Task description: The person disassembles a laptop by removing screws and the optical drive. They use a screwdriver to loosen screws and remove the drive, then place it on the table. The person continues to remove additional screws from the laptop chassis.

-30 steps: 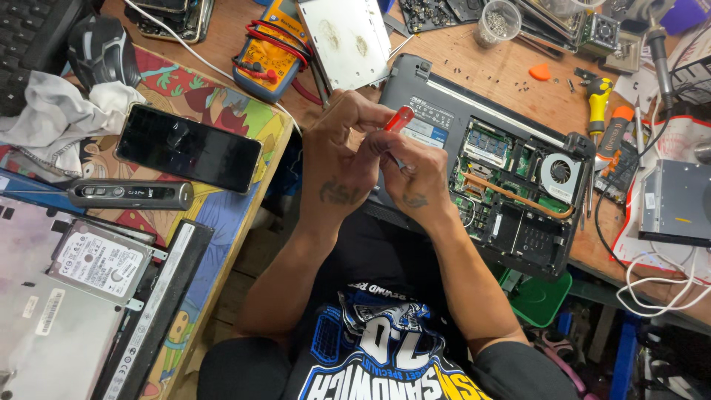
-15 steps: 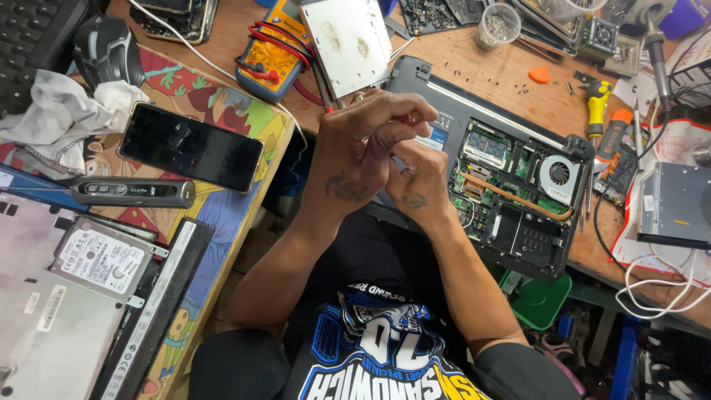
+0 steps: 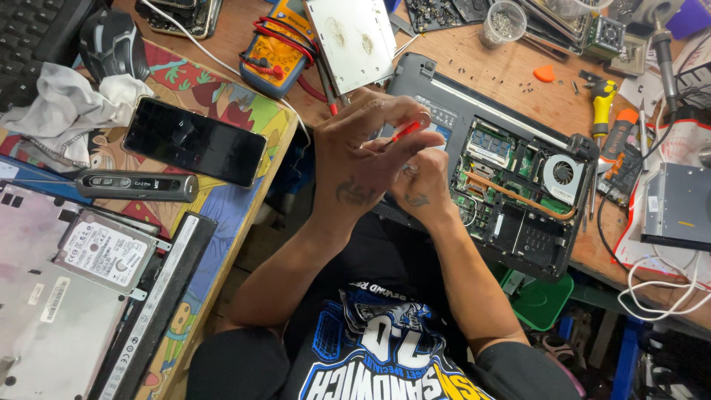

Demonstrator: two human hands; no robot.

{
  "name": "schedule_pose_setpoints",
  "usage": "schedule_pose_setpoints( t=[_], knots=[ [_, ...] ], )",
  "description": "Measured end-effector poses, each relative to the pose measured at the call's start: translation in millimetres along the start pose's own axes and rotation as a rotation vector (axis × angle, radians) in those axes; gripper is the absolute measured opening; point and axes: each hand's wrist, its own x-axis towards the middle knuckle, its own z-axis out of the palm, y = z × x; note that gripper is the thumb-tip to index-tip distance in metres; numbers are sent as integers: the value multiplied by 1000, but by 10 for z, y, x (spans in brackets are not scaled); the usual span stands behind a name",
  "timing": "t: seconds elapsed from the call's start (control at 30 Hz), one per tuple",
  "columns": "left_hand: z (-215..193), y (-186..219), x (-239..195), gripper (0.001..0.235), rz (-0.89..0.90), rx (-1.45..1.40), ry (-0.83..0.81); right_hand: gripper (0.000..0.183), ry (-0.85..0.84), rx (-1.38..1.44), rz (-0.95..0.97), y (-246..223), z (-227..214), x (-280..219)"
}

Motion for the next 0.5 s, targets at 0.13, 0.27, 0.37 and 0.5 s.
schedule_pose_setpoints(
  t=[0.13,0.27,0.37,0.5],
  knots=[
    [-50,76,111,27,9,135,-126,9,20,43,-10,58,6,-22],
    [-207,129,101,42,20,72,-259,12,-12,-10,50,66,-21,-34],
    [-195,40,106,26,-20,99,-221,16,-79,-48,159,2,-26,-21],
    [-171,-93,135,30,61,247,-121,33,-104,-6,88,-122,-30,71]
  ],
)
